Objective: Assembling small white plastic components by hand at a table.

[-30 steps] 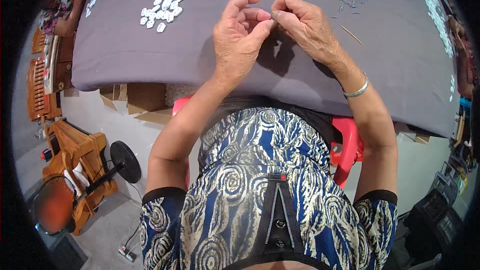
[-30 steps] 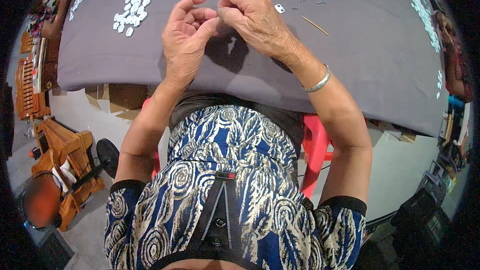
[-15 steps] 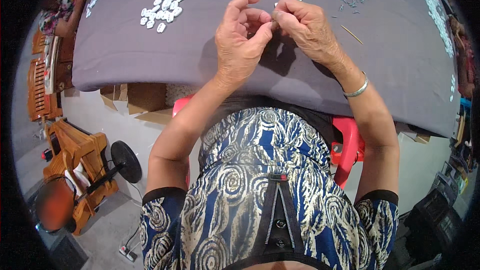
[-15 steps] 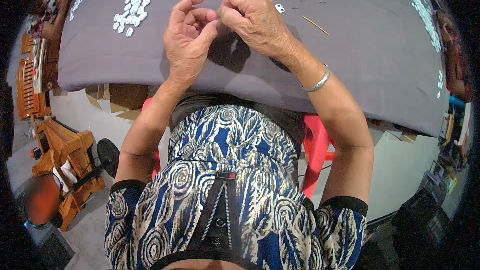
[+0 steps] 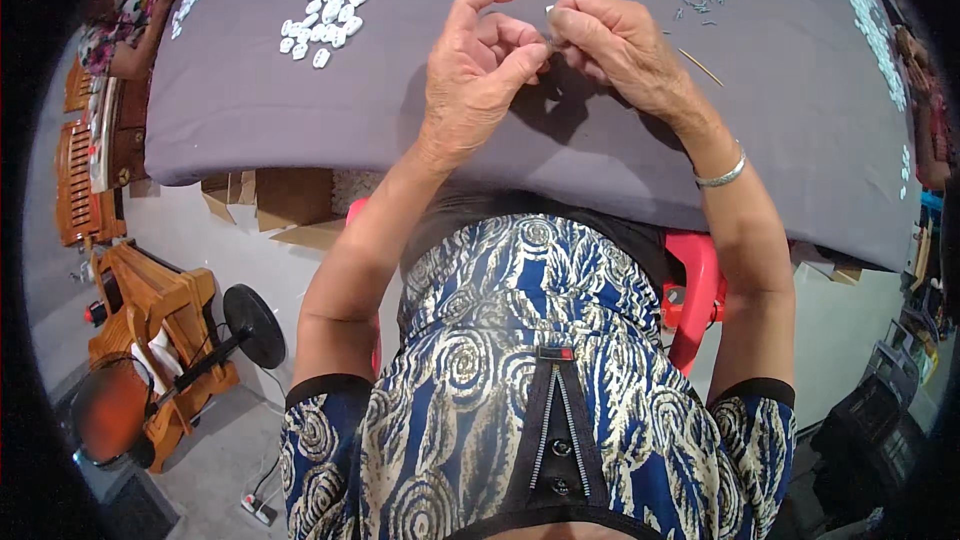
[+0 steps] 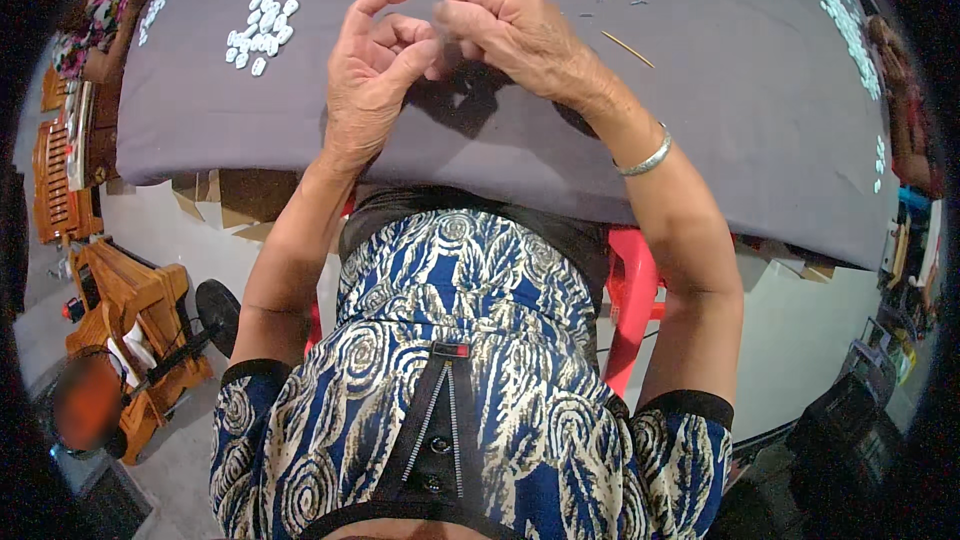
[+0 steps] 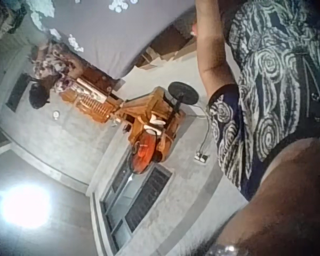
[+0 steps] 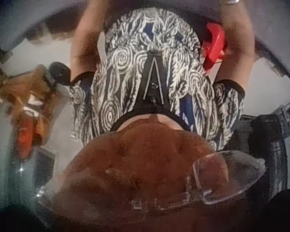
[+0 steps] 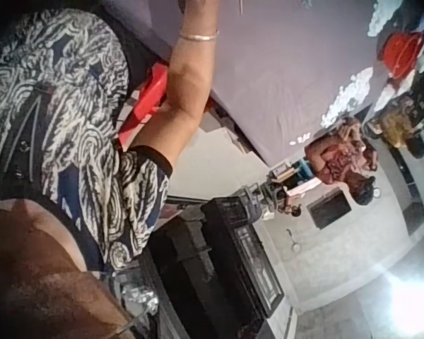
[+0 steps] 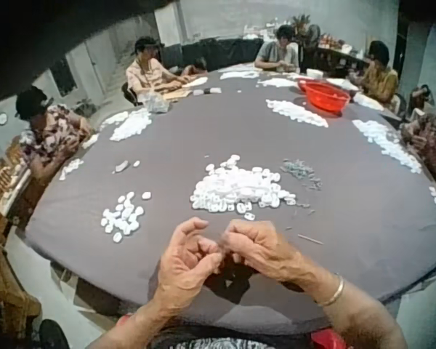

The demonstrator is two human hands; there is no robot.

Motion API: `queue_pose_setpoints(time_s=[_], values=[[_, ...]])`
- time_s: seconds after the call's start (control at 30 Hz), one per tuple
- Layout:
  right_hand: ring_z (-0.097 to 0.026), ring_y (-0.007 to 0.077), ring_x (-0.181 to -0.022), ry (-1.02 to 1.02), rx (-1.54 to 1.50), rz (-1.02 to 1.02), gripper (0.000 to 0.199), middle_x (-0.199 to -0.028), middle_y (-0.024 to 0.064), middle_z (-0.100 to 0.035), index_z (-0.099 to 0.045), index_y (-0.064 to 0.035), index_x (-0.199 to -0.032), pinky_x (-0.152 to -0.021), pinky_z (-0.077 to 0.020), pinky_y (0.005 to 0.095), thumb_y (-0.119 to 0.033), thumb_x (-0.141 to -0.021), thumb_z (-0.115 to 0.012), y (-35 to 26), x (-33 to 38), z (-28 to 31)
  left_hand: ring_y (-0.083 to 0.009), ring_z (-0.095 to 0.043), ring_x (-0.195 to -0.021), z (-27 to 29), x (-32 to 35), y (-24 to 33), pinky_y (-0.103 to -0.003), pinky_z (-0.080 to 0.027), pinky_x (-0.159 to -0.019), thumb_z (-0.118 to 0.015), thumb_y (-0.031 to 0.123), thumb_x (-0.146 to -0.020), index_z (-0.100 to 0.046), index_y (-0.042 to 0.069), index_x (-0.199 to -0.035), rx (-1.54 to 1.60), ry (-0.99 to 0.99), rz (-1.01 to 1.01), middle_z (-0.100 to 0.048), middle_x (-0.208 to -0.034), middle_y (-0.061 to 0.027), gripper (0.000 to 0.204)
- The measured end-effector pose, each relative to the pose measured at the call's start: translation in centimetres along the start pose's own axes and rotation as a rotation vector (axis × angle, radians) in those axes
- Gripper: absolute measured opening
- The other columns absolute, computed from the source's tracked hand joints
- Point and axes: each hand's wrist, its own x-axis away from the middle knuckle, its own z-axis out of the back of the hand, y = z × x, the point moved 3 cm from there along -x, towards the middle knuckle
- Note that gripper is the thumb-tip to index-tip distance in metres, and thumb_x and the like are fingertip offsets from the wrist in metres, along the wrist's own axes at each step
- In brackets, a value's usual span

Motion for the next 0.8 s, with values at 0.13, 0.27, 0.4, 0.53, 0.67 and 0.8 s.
queue_pose_setpoints(time_s=[0.13, 0.27, 0.4, 0.53, 0.67, 0.8], values=[[-0.047, 0.0068, -0.061, 0.049, 0.106, 0.137, 0.019, -0.065, -0.0005, -0.054, -0.057, -0.0016, -0.083, -0.055, -0.0407, 0.0242, -0.019, -0.089, -0.054, 0.7, -0.2, 0.0, -0.0087, -0.054, -0.076, -0.1, 0.1, 0.1, -0.021, -0.047, -0.069, -0.058, -0.005, -0.084, -0.035, 0.003, -0.127, -0.102, 0.032, -0.062, -0.056, -0.085, -0.0049, 0.050], [-0.049, 0.0069, -0.064, 0.032, 0.188, 0.134, 0.016, -0.066, -0.0002, -0.053, -0.056, -0.0009, -0.083, -0.058, -0.0419, 0.0247, -0.016, -0.087, -0.054, 0.9, -0.2, 0.0, -0.0076, -0.054, -0.077, -0.2, 0.2, 0.1, -0.020, -0.046, -0.068, -0.059, -0.005, -0.082, -0.033, 0.004, -0.127, -0.204, 0.076, -0.103, -0.056, -0.085, -0.0050, 0.054], [-0.049, 0.0067, -0.064, 0.042, 0.158, 0.152, 0.017, -0.067, -0.0001, -0.054, -0.056, -0.0003, -0.083, -0.057, -0.0421, 0.0247, -0.016, -0.087, -0.054, 0.3, -0.1, -0.2, -0.0081, -0.054, -0.078, 0.0, 0.2, -0.1, -0.021, -0.047, -0.069, -0.060, -0.005, -0.082, -0.030, 0.004, -0.129, -0.197, 0.068, -0.129, -0.056, -0.086, -0.0054, 0.056], [-0.049, 0.0063, -0.064, 0.057, 0.089, 0.102, 0.017, -0.066, -0.0002, -0.054, -0.055, -0.0006, -0.083, -0.057, -0.0420, 0.0243, -0.017, -0.088, -0.053, 0.3, -0.1, -0.3, -0.0096, -0.054, -0.082, -0.2, 0.2, 0.0, -0.021, -0.047, -0.073, -0.059, -0.006, -0.084, -0.028, 0.002, -0.130, -0.153, 0.077, -0.104, -0.054, -0.092, -0.0065, 0.056], [-0.047, 0.0061, -0.062, 0.029, 0.033, 0.039, 0.015, -0.066, -0.0010, -0.052, -0.056, -0.0020, -0.083, -0.055, -0.0408, 0.0245, -0.017, -0.087, -0.055, 0.2, 0.0, -0.3, -0.0095, -0.053, -0.081, -0.2, 0.3, -0.2, -0.021, -0.047, -0.071, -0.059, -0.005, -0.084, -0.028, 0.002, -0.130, -0.130, 0.101, -0.110, -0.054, -0.092, -0.0068, 0.056], [-0.045, 0.0061, -0.062, 0.033, 0.110, 0.124, 0.014, -0.066, -0.0010, -0.050, -0.055, -0.0019, -0.084, -0.055, -0.0394, 0.0241, -0.015, -0.086, -0.057, 1.2, -0.3, -0.2, -0.0092, -0.055, -0.080, 0.1, 0.2, -0.5, -0.021, -0.047, -0.072, -0.058, -0.006, -0.083, -0.030, 0.004, -0.129, -0.165, 0.115, -0.106, -0.056, -0.088, -0.0063, 0.055]])
